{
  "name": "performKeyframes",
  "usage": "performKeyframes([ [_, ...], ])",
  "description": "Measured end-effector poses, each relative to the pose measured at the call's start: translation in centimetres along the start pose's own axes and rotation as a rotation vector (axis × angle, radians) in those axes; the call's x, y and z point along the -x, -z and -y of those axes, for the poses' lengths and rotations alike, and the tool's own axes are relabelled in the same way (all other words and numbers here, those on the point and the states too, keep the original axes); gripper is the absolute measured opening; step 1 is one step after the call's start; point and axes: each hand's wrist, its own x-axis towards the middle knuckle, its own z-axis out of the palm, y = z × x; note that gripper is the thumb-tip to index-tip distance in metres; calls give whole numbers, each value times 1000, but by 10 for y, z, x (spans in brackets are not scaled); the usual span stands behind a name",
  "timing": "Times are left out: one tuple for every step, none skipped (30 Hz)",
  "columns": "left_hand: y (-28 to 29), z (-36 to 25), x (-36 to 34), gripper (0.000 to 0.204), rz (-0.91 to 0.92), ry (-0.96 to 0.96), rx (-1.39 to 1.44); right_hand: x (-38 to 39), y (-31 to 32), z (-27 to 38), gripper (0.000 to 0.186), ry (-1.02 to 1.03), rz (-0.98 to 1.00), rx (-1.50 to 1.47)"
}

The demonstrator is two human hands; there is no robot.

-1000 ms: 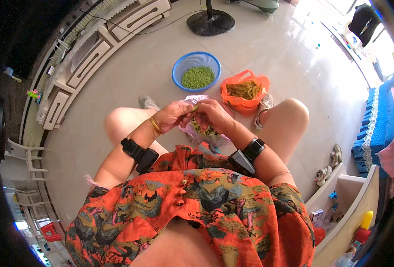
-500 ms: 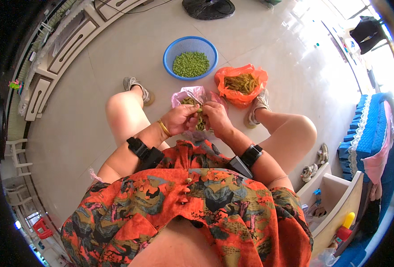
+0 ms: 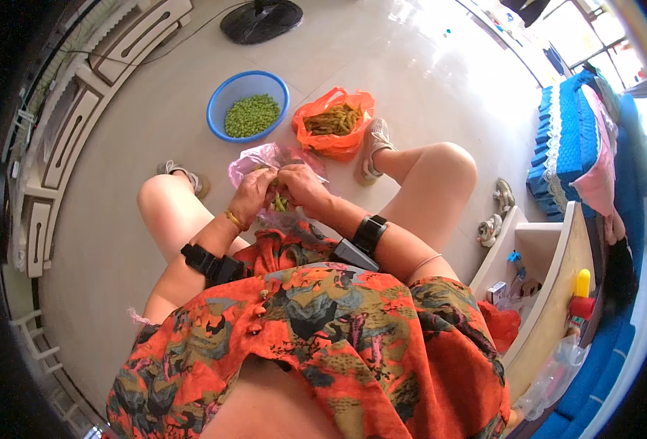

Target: Manually shell peas from their pods into a bowl while seated.

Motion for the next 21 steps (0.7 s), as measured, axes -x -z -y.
performKeyframes([
  [-1, 0, -3, 30, -5, 7, 6, 2, 2, 2, 18, 2, -14, 9],
  [-3, 1, -1, 30, -26, 74, 44, 6, 1, 3, 17, -323, -58, -220],
  [-5, 3, -1, 30, -14, 68, 41, 5, 2, 14, 16, -645, -100, -454],
  [-4, 8, -2, 29, -24, 56, -3, 7, 4, 5, 17, -643, -56, -478],
  [-2, 14, -4, 28, -36, 44, -45, 7, 6, 5, 17, -641, -68, -474],
  [-3, 16, -3, 28, -42, 21, -95, 8, 5, 7, 19, -689, -65, -505],
  [-3, 19, -2, 28, -30, 22, -93, 8, 6, 6, 21, -738, -61, -538],
  [-2, 22, -2, 28, -21, 67, -63, 8, 7, -1, 23, -760, -32, -554],
  [0, 22, -1, 28, -19, 111, -33, 6, 6, 0, 23, -764, -34, -554],
  [3, 28, -2, 28, -8, 137, -14, 5, 4, 0, 25, -770, -37, -519],
  [4, 32, 0, 28, -8, 141, -12, 4, 2, 1, 26, -776, -38, -486],
  [5, 31, 0, 28, 3, 146, -14, 3, 2, 1, 27, -787, -54, -459],
  [4, 30, -1, 28, 14, 152, -16, 3, 2, -4, 27, -788, -54, -461],
  [4, 29, -3, 28, 9, 203, -27, 3, 3, -13, 27, -772, -43, -473],
  [3, 27, -3, 28, 8, 207, -28, 3, 2, -18, 27, -755, -30, -488],
  [2, 26, -2, 28, 17, 236, 22, 3, 3, -23, 26, -779, -49, -460],
  [2, 25, -3, 28, 27, 265, 72, 4, 3, -28, 26, -780, -50, -465],
  [3, 28, -5, 24, 34, 247, 70, 4, 3, -30, 26, -780, -56, -445],
  [4, 31, -6, 24, 33, 252, 70, 4, 3, -32, 26, -780, -62, -424],
  [5, 33, -7, 23, 38, 298, 68, 4, 4, -34, 26, -782, -62, -429],
  [3, 32, -8, 22, 48, 344, 70, 5, 6, -33, 25, -793, -61, -404],
])
